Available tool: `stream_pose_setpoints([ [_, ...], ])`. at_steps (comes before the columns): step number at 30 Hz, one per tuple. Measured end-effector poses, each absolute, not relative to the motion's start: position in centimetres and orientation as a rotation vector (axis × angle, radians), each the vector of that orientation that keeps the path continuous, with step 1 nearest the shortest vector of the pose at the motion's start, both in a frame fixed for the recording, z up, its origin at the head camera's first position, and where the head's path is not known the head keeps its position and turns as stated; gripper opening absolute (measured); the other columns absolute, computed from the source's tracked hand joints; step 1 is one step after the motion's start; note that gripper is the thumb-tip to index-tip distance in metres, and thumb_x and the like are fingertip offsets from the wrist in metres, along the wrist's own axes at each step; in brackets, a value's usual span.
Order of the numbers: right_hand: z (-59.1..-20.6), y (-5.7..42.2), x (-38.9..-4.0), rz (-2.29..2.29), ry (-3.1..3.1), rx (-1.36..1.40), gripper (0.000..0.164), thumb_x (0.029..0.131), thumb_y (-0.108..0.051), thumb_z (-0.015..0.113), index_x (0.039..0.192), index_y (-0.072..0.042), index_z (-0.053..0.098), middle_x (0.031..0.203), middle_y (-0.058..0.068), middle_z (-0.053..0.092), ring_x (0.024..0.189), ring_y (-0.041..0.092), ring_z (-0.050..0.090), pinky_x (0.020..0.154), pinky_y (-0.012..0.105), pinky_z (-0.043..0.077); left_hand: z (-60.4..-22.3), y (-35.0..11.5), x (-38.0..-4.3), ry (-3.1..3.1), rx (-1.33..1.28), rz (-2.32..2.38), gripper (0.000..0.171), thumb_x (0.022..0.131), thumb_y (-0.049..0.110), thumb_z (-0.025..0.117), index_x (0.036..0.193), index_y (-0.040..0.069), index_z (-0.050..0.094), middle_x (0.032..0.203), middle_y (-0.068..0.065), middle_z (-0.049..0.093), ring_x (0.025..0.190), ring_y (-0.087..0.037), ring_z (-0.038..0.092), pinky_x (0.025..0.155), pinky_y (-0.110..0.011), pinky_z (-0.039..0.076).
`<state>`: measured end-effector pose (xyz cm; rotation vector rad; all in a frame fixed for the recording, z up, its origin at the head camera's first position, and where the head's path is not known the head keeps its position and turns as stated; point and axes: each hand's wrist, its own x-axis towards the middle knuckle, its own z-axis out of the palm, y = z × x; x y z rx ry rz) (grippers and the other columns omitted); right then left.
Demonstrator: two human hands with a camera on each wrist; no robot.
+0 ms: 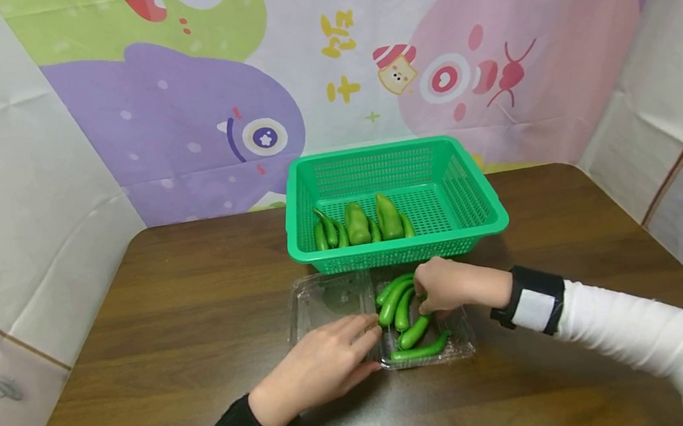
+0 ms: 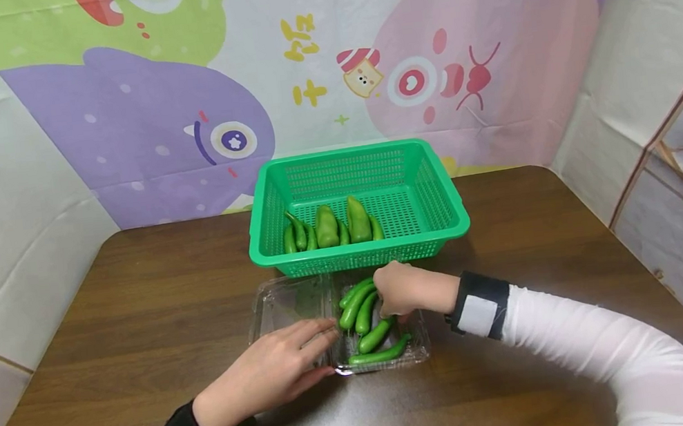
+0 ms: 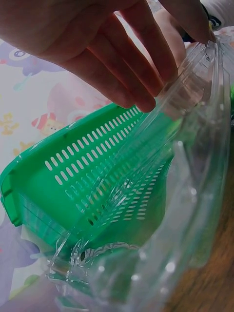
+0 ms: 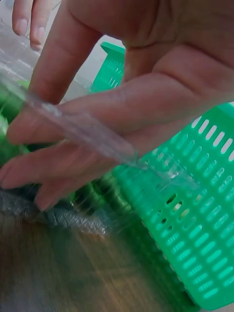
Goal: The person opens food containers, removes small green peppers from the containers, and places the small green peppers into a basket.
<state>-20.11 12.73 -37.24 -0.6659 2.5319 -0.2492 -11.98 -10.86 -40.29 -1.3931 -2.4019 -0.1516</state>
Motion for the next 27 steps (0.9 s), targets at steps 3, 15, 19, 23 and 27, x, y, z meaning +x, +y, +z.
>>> stream_pose_setpoints([
  [3, -37.4, 12.7, -20.2, -0.257, 2.536, -0.652, 0.026, 0.085, -0.018, 0.071, 0.104, -0.001, 0.067, 0.064, 0.002, 0.065, 0.055, 0.012, 0.061, 0.064, 0.027, 0.053, -40.3, -10.9, -12.0, -2.404, -1.395, -0.153, 0.038, 0.087, 0.036, 0.067, 0.114, 0.009, 0.062, 0.118, -0.005, 0.061, 0.108, -0.017, 0.060, 0.091, -0.029, 0.053],
  [15, -38.1, 12.3, -19.7, -0.316, 2.546, -0.607, 0.044, 0.084, -0.025, 0.072, 0.110, 0.003, 0.051, 0.063, 0.004, 0.057, 0.055, 0.015, 0.055, 0.055, 0.026, 0.043, -40.2, -10.9, -11.9, -2.411, -1.392, -0.152, 0.039, 0.087, 0.036, 0.066, 0.114, 0.009, 0.062, 0.121, -0.006, 0.061, 0.110, -0.018, 0.060, 0.091, -0.029, 0.053],
  [19, -38.4, 12.1, -19.4, -0.397, 2.524, -0.553, 0.065, 0.088, -0.027, 0.067, 0.129, 0.013, 0.036, 0.063, 0.005, 0.054, 0.051, 0.015, 0.051, 0.049, 0.025, 0.037, -40.1, -11.0, -11.8, -2.422, -1.388, -0.146, 0.039, 0.087, 0.037, 0.066, 0.116, 0.010, 0.062, 0.123, -0.006, 0.060, 0.111, -0.018, 0.060, 0.091, -0.028, 0.053],
  [23, -38.7, 11.8, -19.4, -0.427, 2.514, -0.497, 0.088, 0.089, -0.028, 0.066, 0.143, 0.016, 0.012, 0.061, 0.004, 0.053, 0.049, 0.014, 0.050, 0.047, 0.024, 0.037, -40.1, -10.9, -11.9, -2.421, -1.390, -0.144, 0.039, 0.087, 0.036, 0.066, 0.116, 0.010, 0.062, 0.123, -0.006, 0.060, 0.111, -0.018, 0.060, 0.091, -0.028, 0.053],
  [27, -39.1, 11.6, -19.4, -0.467, 2.514, -0.457, 0.092, 0.090, -0.025, 0.065, 0.144, 0.016, 0.002, 0.063, 0.005, 0.060, 0.051, 0.016, 0.058, 0.048, 0.025, 0.041, -40.1, -10.9, -11.9, -2.421, -1.389, -0.142, 0.039, 0.087, 0.036, 0.066, 0.116, 0.010, 0.062, 0.123, -0.007, 0.060, 0.111, -0.018, 0.060, 0.091, -0.028, 0.053],
])
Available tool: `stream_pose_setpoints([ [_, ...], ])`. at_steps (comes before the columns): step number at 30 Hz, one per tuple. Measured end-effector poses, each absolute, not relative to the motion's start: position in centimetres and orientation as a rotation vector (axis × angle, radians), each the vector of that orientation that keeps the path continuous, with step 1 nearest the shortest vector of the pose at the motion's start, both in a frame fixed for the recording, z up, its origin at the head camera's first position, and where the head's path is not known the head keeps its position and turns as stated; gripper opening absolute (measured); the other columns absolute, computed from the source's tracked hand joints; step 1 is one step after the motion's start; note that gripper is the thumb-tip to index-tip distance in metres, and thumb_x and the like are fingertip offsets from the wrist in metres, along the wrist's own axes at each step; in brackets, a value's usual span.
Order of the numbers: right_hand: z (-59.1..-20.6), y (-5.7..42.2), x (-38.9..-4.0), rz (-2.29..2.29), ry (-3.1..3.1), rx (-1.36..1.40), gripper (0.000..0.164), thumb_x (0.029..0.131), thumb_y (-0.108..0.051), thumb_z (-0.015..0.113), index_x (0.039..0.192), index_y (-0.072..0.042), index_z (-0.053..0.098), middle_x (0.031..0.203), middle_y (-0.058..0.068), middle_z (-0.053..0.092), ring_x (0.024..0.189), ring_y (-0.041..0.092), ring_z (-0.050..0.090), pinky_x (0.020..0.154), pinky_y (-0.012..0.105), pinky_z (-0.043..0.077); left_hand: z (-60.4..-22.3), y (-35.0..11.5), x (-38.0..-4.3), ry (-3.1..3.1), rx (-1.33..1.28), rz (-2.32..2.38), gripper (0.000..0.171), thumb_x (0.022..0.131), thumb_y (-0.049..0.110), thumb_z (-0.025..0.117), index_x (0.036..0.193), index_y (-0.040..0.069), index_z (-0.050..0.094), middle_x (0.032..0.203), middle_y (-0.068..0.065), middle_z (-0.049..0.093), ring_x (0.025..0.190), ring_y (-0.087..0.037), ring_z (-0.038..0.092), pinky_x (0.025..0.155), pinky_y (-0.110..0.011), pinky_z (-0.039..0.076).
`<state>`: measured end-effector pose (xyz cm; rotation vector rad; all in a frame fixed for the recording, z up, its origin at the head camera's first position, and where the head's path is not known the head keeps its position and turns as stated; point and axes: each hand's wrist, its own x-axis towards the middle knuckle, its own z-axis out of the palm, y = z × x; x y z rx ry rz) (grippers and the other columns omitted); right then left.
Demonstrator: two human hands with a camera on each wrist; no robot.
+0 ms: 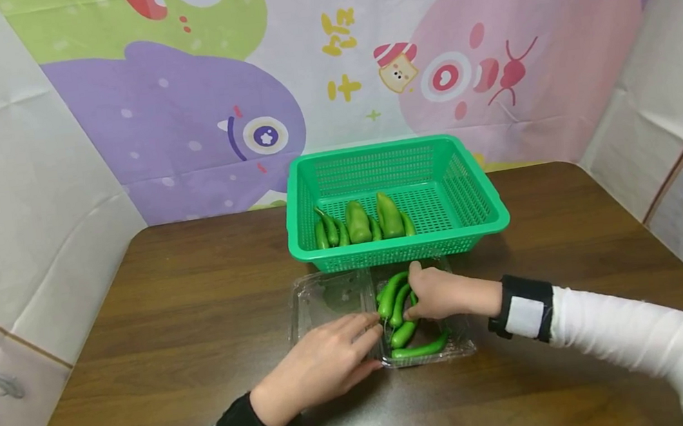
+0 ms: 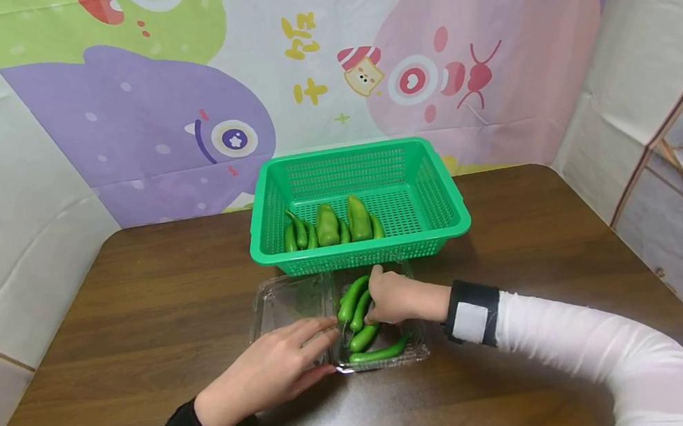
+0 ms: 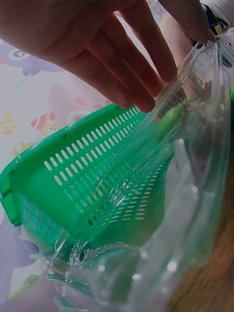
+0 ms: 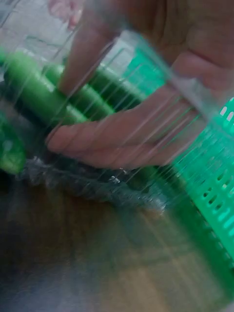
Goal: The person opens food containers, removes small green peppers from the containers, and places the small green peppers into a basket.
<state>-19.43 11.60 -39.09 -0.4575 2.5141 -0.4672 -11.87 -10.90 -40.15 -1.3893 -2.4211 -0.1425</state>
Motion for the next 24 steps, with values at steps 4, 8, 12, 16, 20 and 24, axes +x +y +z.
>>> stream_pose_setpoints([
  [4, -39.4, 11.5, -19.6, -0.509, 2.513, -0.440, 0.090, 0.092, -0.020, 0.062, 0.144, 0.016, -0.001, 0.064, 0.007, 0.062, 0.052, 0.018, 0.059, 0.049, 0.026, 0.044, -40.1, -10.9, -11.8, -2.431, -1.387, -0.141, 0.040, 0.088, 0.036, 0.065, 0.118, 0.010, 0.061, 0.124, -0.007, 0.060, 0.112, -0.018, 0.060, 0.091, -0.029, 0.053],
  [8, -39.4, 11.5, -19.8, -0.551, 2.496, -0.421, 0.090, 0.091, -0.018, 0.063, 0.143, 0.016, -0.002, 0.066, 0.010, 0.063, 0.053, 0.019, 0.061, 0.049, 0.027, 0.047, -40.1, -10.8, -11.9, -2.433, -1.388, -0.137, 0.041, 0.088, 0.037, 0.065, 0.119, 0.010, 0.061, 0.125, -0.007, 0.060, 0.112, -0.018, 0.060, 0.092, -0.029, 0.053],
  [12, -39.5, 11.5, -20.1, -0.616, 2.484, -0.394, 0.091, 0.089, -0.016, 0.066, 0.143, 0.016, 0.000, 0.067, 0.011, 0.065, 0.055, 0.022, 0.063, 0.051, 0.029, 0.052, -40.0, -10.8, -11.9, -2.431, -1.386, -0.135, 0.041, 0.088, 0.037, 0.065, 0.118, 0.010, 0.061, 0.124, -0.007, 0.060, 0.112, -0.018, 0.060, 0.092, -0.029, 0.053],
  [16, -39.5, 11.4, -20.4, -0.648, 2.487, -0.379, 0.092, 0.088, -0.014, 0.066, 0.143, 0.017, 0.000, 0.067, 0.010, 0.066, 0.056, 0.021, 0.065, 0.054, 0.029, 0.055, -40.0, -10.8, -11.9, -2.434, -1.384, -0.137, 0.040, 0.088, 0.037, 0.065, 0.117, 0.010, 0.061, 0.124, -0.006, 0.060, 0.111, -0.018, 0.060, 0.091, -0.029, 0.053],
  [20, -39.6, 11.3, -20.6, -0.651, 2.498, -0.364, 0.091, 0.087, -0.011, 0.065, 0.143, 0.016, -0.001, 0.067, 0.009, 0.065, 0.054, 0.018, 0.066, 0.053, 0.028, 0.056, -40.0, -10.8, -11.9, -2.432, -1.387, -0.140, 0.040, 0.087, 0.036, 0.066, 0.116, 0.010, 0.061, 0.123, -0.007, 0.060, 0.111, -0.018, 0.060, 0.090, -0.029, 0.054],
  [24, -39.5, 11.4, -20.7, -0.727, 2.492, -0.338, 0.073, 0.085, -0.009, 0.067, 0.139, 0.013, 0.022, 0.085, 0.017, 0.065, 0.053, 0.018, 0.066, 0.052, 0.030, 0.056, -40.0, -10.8, -11.8, -2.434, -1.388, -0.134, 0.040, 0.087, 0.036, 0.067, 0.116, 0.010, 0.062, 0.123, -0.006, 0.060, 0.110, -0.018, 0.060, 0.090, -0.029, 0.054],
])
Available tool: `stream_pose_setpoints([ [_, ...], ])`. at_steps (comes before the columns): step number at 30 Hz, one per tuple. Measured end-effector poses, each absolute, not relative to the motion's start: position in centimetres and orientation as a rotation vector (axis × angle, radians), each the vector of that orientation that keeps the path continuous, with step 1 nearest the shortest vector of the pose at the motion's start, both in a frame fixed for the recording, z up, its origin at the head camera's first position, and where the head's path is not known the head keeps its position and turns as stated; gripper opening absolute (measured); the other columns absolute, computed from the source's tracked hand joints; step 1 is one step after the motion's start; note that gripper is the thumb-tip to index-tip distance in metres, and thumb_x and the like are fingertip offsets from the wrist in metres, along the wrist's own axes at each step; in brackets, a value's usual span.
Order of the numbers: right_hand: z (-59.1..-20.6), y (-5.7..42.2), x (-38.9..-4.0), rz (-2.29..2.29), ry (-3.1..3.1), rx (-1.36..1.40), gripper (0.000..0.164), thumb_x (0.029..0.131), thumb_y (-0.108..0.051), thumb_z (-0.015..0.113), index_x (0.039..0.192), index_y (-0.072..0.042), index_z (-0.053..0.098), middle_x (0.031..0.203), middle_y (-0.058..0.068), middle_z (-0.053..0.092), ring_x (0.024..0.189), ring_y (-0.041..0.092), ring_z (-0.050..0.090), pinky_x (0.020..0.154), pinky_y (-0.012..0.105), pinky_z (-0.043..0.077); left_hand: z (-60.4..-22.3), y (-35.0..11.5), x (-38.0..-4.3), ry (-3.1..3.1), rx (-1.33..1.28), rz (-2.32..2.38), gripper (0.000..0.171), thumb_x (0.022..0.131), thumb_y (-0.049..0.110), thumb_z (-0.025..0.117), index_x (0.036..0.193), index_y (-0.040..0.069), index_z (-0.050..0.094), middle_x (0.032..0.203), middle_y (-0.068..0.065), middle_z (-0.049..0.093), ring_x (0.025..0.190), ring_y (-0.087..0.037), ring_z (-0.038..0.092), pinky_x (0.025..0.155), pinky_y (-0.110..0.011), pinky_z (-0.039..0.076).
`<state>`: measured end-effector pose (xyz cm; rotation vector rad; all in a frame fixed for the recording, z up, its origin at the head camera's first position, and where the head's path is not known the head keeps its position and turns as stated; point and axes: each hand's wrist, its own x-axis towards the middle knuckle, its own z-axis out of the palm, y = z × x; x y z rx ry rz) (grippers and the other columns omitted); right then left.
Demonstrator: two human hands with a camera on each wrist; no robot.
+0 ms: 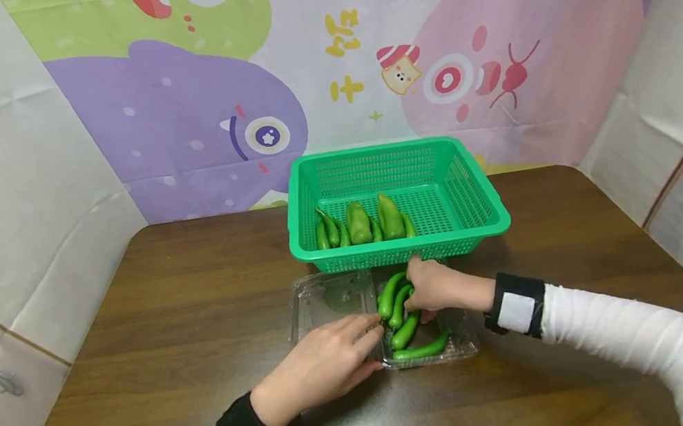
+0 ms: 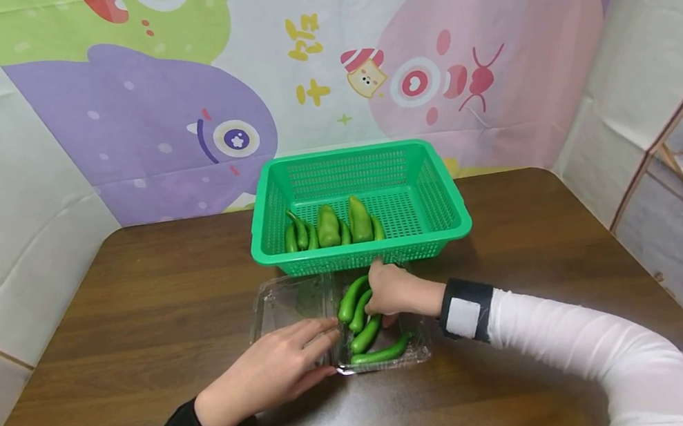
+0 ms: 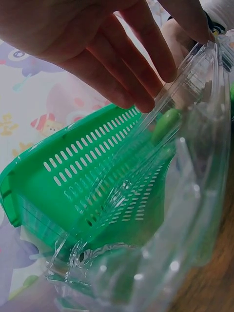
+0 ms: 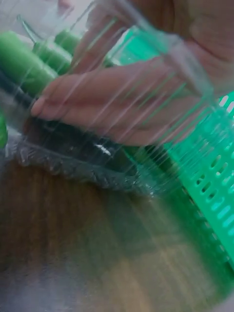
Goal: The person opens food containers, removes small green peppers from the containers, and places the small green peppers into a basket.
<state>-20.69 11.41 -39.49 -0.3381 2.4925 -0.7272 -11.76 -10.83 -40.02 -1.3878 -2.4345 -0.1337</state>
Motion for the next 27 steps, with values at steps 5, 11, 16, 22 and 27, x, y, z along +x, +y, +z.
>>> stream_pose_setpoints([
  [5, -39.2, 11.9, -20.6, -0.817, 2.476, -0.327, 0.051, 0.085, -0.008, 0.068, 0.125, 0.007, 0.039, 0.101, 0.022, 0.060, 0.057, 0.017, 0.066, 0.056, 0.029, 0.058, -40.0, -10.8, -11.7, -2.443, -1.390, -0.126, 0.040, 0.087, 0.036, 0.066, 0.117, 0.010, 0.062, 0.123, -0.006, 0.060, 0.110, -0.017, 0.060, 0.090, -0.028, 0.054],
  [11, -38.9, 12.5, -20.2, -0.895, 2.474, -0.396, 0.038, 0.085, -0.008, 0.067, 0.114, 0.004, 0.046, 0.073, 0.011, 0.064, 0.060, 0.020, 0.067, 0.057, 0.030, 0.058, -40.0, -10.8, -11.7, -2.432, -1.383, -0.115, 0.040, 0.087, 0.037, 0.066, 0.116, 0.010, 0.062, 0.122, -0.005, 0.061, 0.110, -0.018, 0.061, 0.090, -0.028, 0.054],
  [16, -38.9, 12.8, -20.0, -0.978, 2.435, -0.436, 0.021, 0.086, -0.012, 0.067, 0.101, 0.000, 0.059, 0.074, 0.008, 0.065, 0.065, 0.020, 0.068, 0.060, 0.032, 0.059, -40.1, -10.9, -11.7, -2.434, -1.378, -0.113, 0.039, 0.087, 0.036, 0.067, 0.116, 0.010, 0.062, 0.123, -0.005, 0.060, 0.110, -0.017, 0.060, 0.090, -0.028, 0.054],
  [22, -39.2, 13.0, -19.9, -1.097, 2.336, -0.446, 0.017, 0.083, -0.013, 0.071, 0.094, -0.002, 0.064, 0.082, 0.009, 0.066, 0.068, 0.020, 0.067, 0.065, 0.035, 0.059, -40.1, -10.8, -11.7, -2.429, -1.385, -0.131, 0.039, 0.086, 0.036, 0.067, 0.115, 0.010, 0.062, 0.122, -0.005, 0.060, 0.110, -0.017, 0.060, 0.089, -0.028, 0.054],
  [27, -39.1, 13.1, -19.9, -1.145, 2.285, -0.438, 0.027, 0.080, -0.008, 0.073, 0.102, 0.002, 0.062, 0.090, 0.012, 0.066, 0.072, 0.018, 0.066, 0.068, 0.036, 0.059, -40.1, -10.8, -11.7, -2.432, -1.385, -0.131, 0.040, 0.087, 0.036, 0.067, 0.117, 0.010, 0.061, 0.122, -0.005, 0.060, 0.110, -0.017, 0.060, 0.088, -0.028, 0.054],
])
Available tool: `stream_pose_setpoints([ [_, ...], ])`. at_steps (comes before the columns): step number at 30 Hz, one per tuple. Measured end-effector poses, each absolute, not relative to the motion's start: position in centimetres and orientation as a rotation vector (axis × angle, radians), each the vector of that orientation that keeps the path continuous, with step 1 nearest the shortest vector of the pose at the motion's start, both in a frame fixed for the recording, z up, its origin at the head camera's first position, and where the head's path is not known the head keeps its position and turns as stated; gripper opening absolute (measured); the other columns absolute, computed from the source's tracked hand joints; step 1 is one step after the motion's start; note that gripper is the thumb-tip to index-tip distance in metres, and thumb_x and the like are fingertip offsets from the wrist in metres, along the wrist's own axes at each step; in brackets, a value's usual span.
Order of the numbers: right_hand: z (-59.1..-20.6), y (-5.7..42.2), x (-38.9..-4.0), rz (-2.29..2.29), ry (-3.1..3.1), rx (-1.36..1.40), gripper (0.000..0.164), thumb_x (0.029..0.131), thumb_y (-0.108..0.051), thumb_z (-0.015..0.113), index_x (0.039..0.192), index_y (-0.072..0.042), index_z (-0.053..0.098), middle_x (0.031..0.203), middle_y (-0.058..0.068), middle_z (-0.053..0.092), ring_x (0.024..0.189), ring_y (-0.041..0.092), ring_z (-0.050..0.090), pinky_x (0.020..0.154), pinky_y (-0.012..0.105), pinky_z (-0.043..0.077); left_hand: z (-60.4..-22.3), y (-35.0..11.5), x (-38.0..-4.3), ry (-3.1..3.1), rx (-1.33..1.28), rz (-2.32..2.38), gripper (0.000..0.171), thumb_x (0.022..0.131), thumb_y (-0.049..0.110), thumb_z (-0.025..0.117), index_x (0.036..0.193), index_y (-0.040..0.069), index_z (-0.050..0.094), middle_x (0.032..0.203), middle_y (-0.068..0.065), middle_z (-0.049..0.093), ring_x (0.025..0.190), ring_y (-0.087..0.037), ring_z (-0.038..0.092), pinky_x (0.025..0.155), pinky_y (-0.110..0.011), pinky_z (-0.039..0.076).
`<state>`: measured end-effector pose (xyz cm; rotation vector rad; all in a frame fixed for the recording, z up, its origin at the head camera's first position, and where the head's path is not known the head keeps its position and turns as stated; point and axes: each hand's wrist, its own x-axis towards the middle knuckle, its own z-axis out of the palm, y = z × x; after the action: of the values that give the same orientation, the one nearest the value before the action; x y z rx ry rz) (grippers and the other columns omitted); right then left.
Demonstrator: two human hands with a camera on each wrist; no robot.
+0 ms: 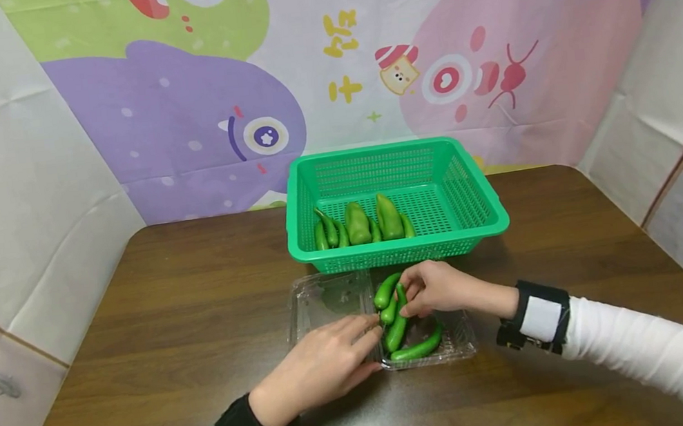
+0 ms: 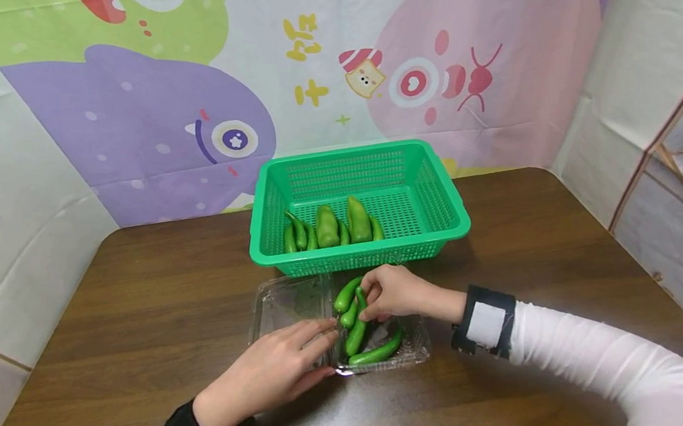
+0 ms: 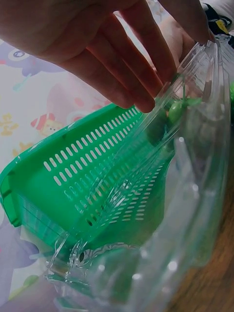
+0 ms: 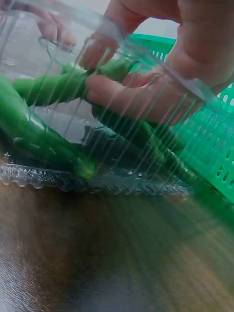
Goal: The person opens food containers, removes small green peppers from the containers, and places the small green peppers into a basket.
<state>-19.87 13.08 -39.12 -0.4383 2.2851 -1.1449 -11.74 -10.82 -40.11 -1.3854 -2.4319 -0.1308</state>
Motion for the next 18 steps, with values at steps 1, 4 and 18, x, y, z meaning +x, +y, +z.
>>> stream_pose_setpoints([
  [1, -39.1, 13.1, -19.8, -1.148, 2.283, -0.439, 0.029, 0.079, -0.007, 0.074, 0.104, 0.003, 0.062, 0.091, 0.012, 0.066, 0.073, 0.018, 0.066, 0.068, 0.037, 0.059, -40.1, -10.8, -11.7, -2.434, -1.384, -0.131, 0.040, 0.087, 0.036, 0.067, 0.117, 0.010, 0.061, 0.123, -0.005, 0.060, 0.110, -0.016, 0.060, 0.088, -0.028, 0.054],
  [4, -39.1, 13.0, -19.8, -1.141, 2.286, -0.430, 0.033, 0.080, -0.009, 0.074, 0.108, 0.004, 0.060, 0.093, 0.012, 0.066, 0.075, 0.017, 0.066, 0.069, 0.036, 0.059, -40.0, -10.8, -11.7, -2.440, -1.383, -0.132, 0.039, 0.087, 0.036, 0.066, 0.116, 0.010, 0.062, 0.123, -0.004, 0.059, 0.110, -0.016, 0.060, 0.088, -0.028, 0.054],
  [18, -38.2, 13.8, -19.0, -1.285, 2.204, -0.447, 0.039, 0.086, -0.015, 0.068, 0.116, 0.007, 0.054, 0.092, 0.013, 0.061, 0.080, 0.020, 0.067, 0.076, 0.036, 0.059, -40.0, -10.8, -11.7, -2.436, -1.375, -0.123, 0.038, 0.087, 0.036, 0.066, 0.115, 0.010, 0.062, 0.123, -0.005, 0.060, 0.110, -0.017, 0.060, 0.090, -0.028, 0.054],
])
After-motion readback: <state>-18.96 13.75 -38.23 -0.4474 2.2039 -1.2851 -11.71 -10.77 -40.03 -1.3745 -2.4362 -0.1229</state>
